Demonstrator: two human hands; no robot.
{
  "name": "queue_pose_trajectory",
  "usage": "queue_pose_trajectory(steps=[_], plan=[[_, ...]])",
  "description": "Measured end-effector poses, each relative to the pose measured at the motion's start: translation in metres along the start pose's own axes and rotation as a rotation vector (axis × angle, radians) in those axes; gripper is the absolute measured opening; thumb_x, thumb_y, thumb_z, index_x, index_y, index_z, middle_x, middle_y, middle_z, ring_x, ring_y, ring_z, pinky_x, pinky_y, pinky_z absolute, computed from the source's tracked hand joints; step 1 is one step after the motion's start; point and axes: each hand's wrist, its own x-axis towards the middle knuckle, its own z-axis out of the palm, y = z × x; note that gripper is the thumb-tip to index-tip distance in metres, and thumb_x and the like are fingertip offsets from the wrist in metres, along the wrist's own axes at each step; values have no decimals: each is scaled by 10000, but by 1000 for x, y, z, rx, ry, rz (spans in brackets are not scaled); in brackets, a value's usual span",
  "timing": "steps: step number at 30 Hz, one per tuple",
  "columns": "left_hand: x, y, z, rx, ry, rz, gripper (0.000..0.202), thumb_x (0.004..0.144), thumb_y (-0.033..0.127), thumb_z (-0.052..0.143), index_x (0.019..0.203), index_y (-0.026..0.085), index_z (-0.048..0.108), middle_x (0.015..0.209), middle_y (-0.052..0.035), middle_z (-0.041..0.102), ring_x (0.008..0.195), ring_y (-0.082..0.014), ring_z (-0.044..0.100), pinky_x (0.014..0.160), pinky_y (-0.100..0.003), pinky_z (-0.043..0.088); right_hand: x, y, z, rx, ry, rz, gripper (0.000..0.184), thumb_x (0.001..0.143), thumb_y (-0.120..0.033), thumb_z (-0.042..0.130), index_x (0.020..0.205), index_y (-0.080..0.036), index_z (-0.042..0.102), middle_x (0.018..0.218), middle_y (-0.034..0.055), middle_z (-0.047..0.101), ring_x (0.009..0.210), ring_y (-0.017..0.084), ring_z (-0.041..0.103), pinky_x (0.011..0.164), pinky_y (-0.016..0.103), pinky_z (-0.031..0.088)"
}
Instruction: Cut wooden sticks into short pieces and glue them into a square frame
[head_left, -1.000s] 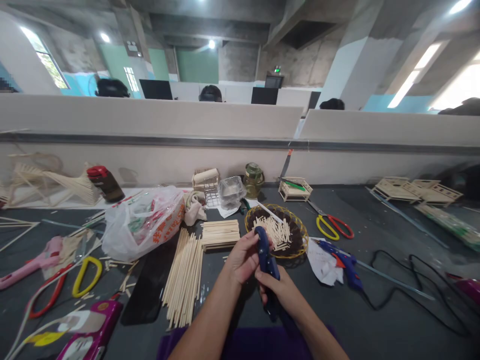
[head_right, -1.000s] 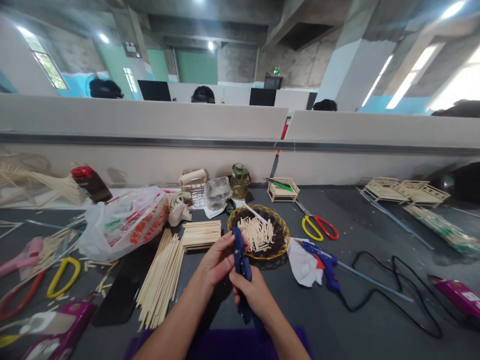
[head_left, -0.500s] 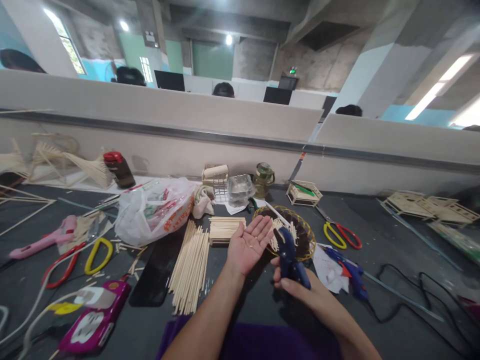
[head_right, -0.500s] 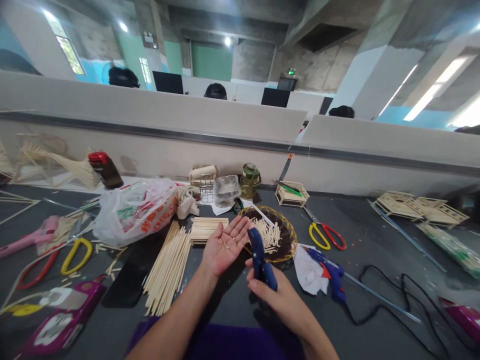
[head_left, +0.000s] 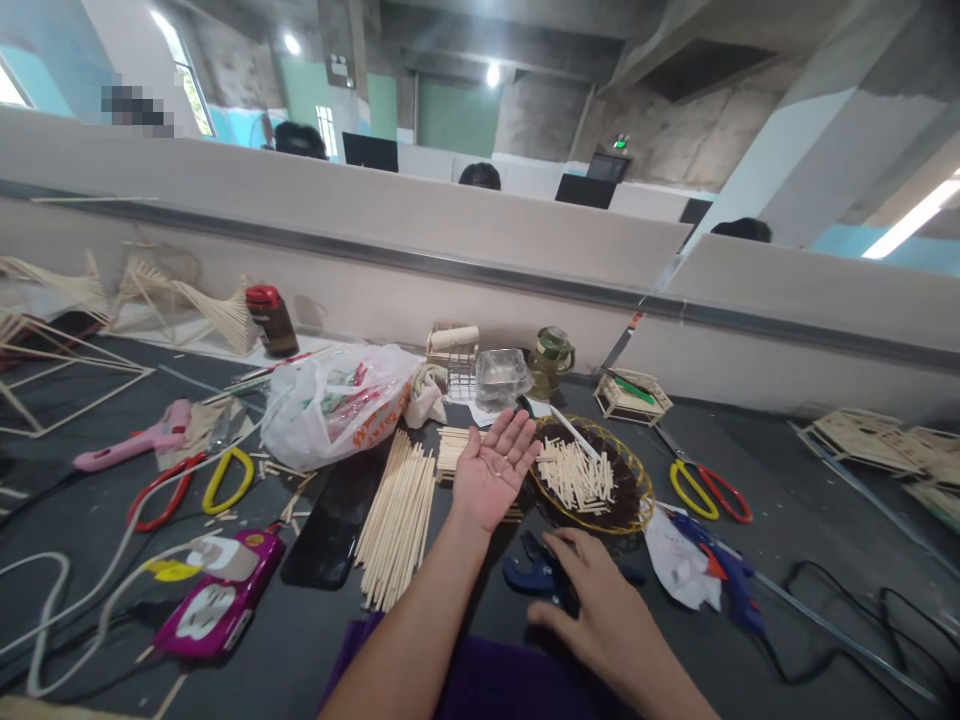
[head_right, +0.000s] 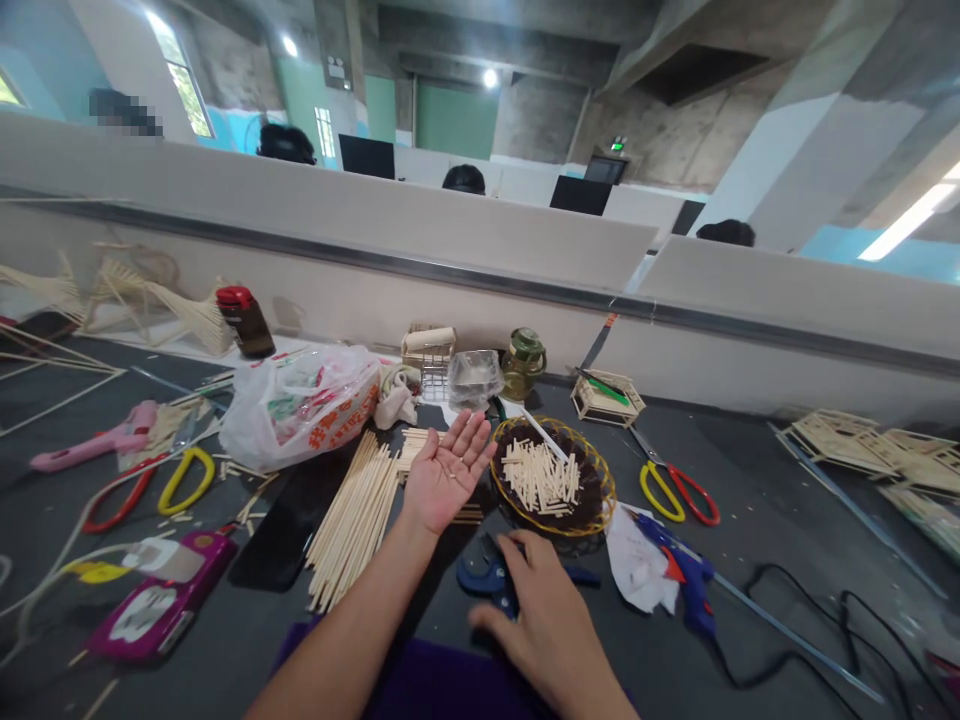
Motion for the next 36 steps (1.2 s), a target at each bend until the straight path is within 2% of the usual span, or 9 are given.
queue_pose_trajectory(steps=[4, 7, 11, 15, 18, 21, 27, 31, 36], plan=[[-3, -4, 14, 144, 30, 120, 492, 933, 462, 345, 1085, 105, 648, 1109, -161, 677, 1162, -258, 559, 1056, -436, 337, 33, -34, 13, 903, 255, 213, 429, 872, -511, 477, 1158, -208, 579, 1185, 103, 607, 1142, 244, 545, 985, 431, 428], [-11, -9, 28, 447, -19, 205, 538, 903, 527, 382, 1100, 105, 651, 1093, -163, 683, 1144, -259, 570, 1070, -410, 318, 65, -52, 35, 1516, 234, 328, 374, 892, -493, 440, 1051, -197, 605, 1088, 78, 659, 1124, 202, 572, 965, 376, 464], [-20, -14, 36, 975, -101, 285, 520, 863, 561, 439, 1062, 154, 694, 1266, -119, 597, 1199, -283, 513, 1047, -418, 353, 95, -56, 57, 1840, 339, 534, 212, 891, -306, 448, 864, -197, 628, 820, 13, 698, 861, 143, 666, 848, 297, 529], [-20, -12, 32, 1037, -80, 356, 549, 886, 577, 361, 1060, 174, 690, 1332, -105, 543, 1147, -282, 544, 961, -438, 439, 99, -51, 48, 1946, 345, 557, 313, 924, -238, 350, 831, -175, 642, 817, 25, 709, 823, 125, 677, 824, 276, 537], [-14, -6, 26, 936, -29, 522, 586, 904, 575, 311, 985, 146, 702, 1218, -124, 624, 1146, -259, 551, 1028, -422, 380, 96, -38, 18, 1865, 414, 380, 370, 940, -276, 306, 911, -161, 656, 1002, 64, 705, 1009, 155, 643, 944, 341, 487], [-8, 3, 21, 879, 10, 583, 593, 916, 559, 293, 974, 131, 699, 1140, -128, 663, 1138, -249, 562, 1053, -418, 345, 93, -13, -21, 1563, 570, 263, 404, 944, -380, 319, 950, -159, 657, 1084, 92, 686, 1077, 187, 614, 1001, 402, 429], [-5, 11, 15, 924, 73, 595, 578, 925, 534, 283, 969, 135, 698, 1116, -114, 680, 1124, -244, 575, 1043, -424, 349, 87, 30, -73, 813, 417, 527, 598, 870, -668, 314, 1106, -235, 652, 1256, 89, 607, 1180, 251, 534, 1018, 490, 341], [-6, 11, 14, 1024, 63, 639, 534, 930, 505, 304, 972, 154, 704, 1122, -91, 680, 1151, -237, 555, 1068, -421, 314, 98, 21, -94, 693, 557, 371, 656, 837, -721, 296, 1180, -270, 625, 1320, 74, 558, 1106, 252, 585, 911, 435, 443], [-4, 14, 11, 1049, 107, 636, 536, 937, 493, 300, 975, 137, 699, 1097, -103, 685, 1133, -237, 566, 1066, -411, 318, 102, -4, -115, 433, 822, 143, 566, 858, -607, 415, 999, -137, 698, 961, 123, 715, 917, 236, 662, 889, 422, 469]])
